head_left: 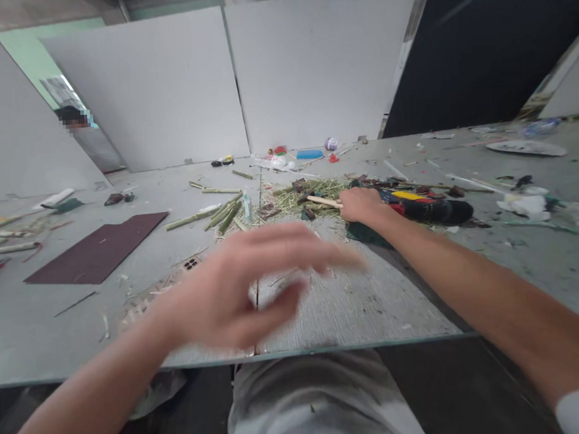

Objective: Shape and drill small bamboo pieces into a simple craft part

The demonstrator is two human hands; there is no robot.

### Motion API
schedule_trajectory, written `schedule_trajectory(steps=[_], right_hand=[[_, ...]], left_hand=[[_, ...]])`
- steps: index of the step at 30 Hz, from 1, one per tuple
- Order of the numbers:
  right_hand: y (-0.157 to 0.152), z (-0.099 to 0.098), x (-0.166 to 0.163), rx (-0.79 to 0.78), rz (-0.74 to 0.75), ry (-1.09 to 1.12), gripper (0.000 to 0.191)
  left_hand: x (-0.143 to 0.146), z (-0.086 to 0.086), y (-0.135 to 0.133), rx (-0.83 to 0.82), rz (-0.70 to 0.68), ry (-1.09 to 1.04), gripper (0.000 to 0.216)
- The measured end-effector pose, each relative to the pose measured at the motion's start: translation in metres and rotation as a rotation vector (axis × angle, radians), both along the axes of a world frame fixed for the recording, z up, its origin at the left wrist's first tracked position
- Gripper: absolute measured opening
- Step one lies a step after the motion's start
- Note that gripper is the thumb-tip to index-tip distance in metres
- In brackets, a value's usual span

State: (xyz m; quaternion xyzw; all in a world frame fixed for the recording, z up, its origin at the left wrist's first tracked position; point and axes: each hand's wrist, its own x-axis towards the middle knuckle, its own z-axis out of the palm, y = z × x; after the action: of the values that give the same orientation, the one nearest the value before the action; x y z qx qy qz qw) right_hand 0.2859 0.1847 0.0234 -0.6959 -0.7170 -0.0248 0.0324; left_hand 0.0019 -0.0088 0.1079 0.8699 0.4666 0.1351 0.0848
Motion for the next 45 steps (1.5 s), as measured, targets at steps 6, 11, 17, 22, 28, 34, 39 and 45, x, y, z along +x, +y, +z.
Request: schedule_trajectory(steps=[6,11,17,22,28,34,39,45], right_hand=[[-0.007,0.001,0.001,-0.026,0.081,0.148,0.025],[-0.017,-0.004,-0.003,-0.005,0.161,0.329,0.028],[-0.031,0.007,-0.005,0.089,0.19,0.665,0.037],[-0.04,0.015,-0.008,0.117,0.234,0.926,0.035],[-0.053,0.017,-0.012,0.189,0.341,1.042,0.041],[-0.059,0.016,-0.015,0.141,0.342,1.043,0.041],[-0.056,0.009,-0.018,0.065,0.34,1.002,0.039],[-0.057,0.005,-0.017,0.071,0.335,0.977,0.038]], left_hand=[[-0.037,-0.071,0.126,0.115,-0.197,0.363,0.033],[-0.041,-0.088,0.123,0.319,-0.233,0.301,0.031],[0.03,-0.07,0.09,0.172,-0.285,0.208,0.027],[0.078,-0.078,0.103,0.087,-0.189,0.237,0.023],[0.06,-0.084,0.103,-0.107,0.009,0.129,0.041],[0.02,-0.081,0.092,-0.221,-0.005,0.118,0.033],[0.027,-0.083,0.082,-0.186,-0.016,0.111,0.031],[0.04,-0.091,0.066,-0.02,0.006,0.276,0.034]])
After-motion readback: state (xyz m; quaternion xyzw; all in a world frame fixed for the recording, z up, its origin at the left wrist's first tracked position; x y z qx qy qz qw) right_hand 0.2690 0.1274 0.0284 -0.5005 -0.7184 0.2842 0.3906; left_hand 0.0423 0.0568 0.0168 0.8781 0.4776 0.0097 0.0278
